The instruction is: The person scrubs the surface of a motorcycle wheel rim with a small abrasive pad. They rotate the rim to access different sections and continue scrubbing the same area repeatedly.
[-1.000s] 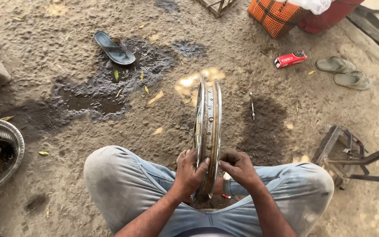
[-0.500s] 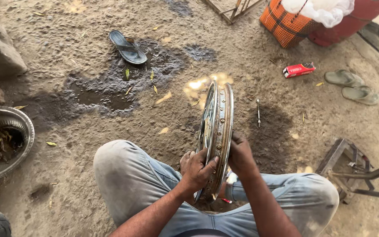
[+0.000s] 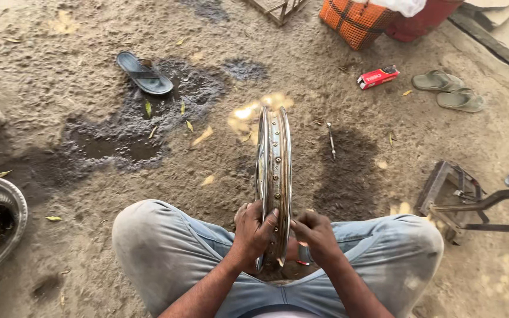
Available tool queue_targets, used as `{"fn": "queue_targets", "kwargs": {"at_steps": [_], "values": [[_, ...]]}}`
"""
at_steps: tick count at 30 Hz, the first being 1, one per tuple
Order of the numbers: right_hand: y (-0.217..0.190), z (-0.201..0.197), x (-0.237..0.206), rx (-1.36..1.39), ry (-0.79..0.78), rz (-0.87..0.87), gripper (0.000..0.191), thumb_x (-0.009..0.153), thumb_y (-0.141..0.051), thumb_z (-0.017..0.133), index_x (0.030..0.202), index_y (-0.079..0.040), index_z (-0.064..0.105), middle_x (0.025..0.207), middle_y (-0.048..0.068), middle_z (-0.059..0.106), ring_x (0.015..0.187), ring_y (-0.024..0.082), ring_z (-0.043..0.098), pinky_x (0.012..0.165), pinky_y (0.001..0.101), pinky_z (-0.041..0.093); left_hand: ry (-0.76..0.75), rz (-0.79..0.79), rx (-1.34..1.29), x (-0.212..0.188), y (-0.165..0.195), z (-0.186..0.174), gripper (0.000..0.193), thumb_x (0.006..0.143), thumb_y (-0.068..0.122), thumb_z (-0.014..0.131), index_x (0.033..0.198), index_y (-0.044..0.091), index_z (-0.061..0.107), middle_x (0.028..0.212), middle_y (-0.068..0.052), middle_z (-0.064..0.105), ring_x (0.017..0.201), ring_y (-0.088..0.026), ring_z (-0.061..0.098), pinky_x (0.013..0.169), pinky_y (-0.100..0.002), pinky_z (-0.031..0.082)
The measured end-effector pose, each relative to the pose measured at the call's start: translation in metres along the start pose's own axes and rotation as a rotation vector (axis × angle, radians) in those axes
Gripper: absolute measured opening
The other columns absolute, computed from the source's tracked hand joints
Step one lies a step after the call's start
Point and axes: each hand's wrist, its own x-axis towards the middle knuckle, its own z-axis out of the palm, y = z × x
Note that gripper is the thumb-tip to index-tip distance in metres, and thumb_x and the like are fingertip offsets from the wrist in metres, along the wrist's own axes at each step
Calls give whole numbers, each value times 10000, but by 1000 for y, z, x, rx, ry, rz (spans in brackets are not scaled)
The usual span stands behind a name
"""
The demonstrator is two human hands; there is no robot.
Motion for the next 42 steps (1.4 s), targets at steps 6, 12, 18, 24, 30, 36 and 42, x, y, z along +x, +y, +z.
{"fn": "queue_targets", "kwargs": {"at_steps": [6, 12, 18, 24, 30, 36, 42], "values": [[-45, 5, 21, 80, -167, -61, 180, 920, -120, 739, 804, -3, 668, 628, 1, 564, 543, 83, 482, 495, 264, 391, -42, -97, -253, 1, 6, -7, 335, 894, 370, 590, 962, 73, 731, 732, -106, 720, 704, -299, 717, 689, -433, 538], [-73, 41, 64, 591, -25, 137, 151, 924, -100, 617, 1019, 0, 679, 808, 64, 688, 651, 130, 644, 615, 291, 535, -77, -65, -246, 3, 10, -7, 318, 905, 328, 602, 984, 42, 719, 699, -112, 702, 670, -256, 707, 649, -398, 536], [-2, 35, 6, 502, 45, 169, 135, 958, -148, 677, 860, -60, 649, 709, 26, 636, 597, 137, 612, 537, 302, 517, -22, -98, -318, -4, -2, -9, 275, 928, 277, 604, 998, 19, 669, 737, -165, 623, 690, -305, 609, 644, -428, 506], [19, 23, -17, 610, -31, 50, 149, 997, -95, 695, 863, -61, 641, 710, -12, 585, 596, 81, 518, 517, 254, 421, 47, 47, 32, -2, -15, 5, 235, 898, 282, 674, 978, 74, 747, 839, -169, 677, 857, -381, 620, 777, -482, 468], [-57, 30, 56, 609, 53, 92, 115, 956, -137, 596, 991, -49, 661, 789, 36, 668, 640, 118, 632, 567, 281, 533, 14, -18, 98, 4, -2, 13, 232, 863, 302, 672, 978, 113, 742, 785, -143, 707, 795, -372, 651, 765, -506, 453], [-8, 41, 0, 640, 144, 391, 162, 920, -223, 589, 931, -71, 646, 751, 67, 693, 612, 205, 658, 522, 362, 526, 36, -42, -328, -8, -20, 3, 234, 913, 214, 612, 1048, 42, 694, 873, -91, 706, 827, -232, 667, 775, -380, 543], [10, 26, -6, 684, -56, 123, 129, 953, -140, 702, 896, -58, 619, 686, 14, 599, 581, 124, 556, 529, 296, 461, -64, -169, -525, 1, -17, 6, 252, 914, 220, 651, 1063, 22, 700, 860, -86, 691, 812, -189, 626, 738, -378, 537]]}}
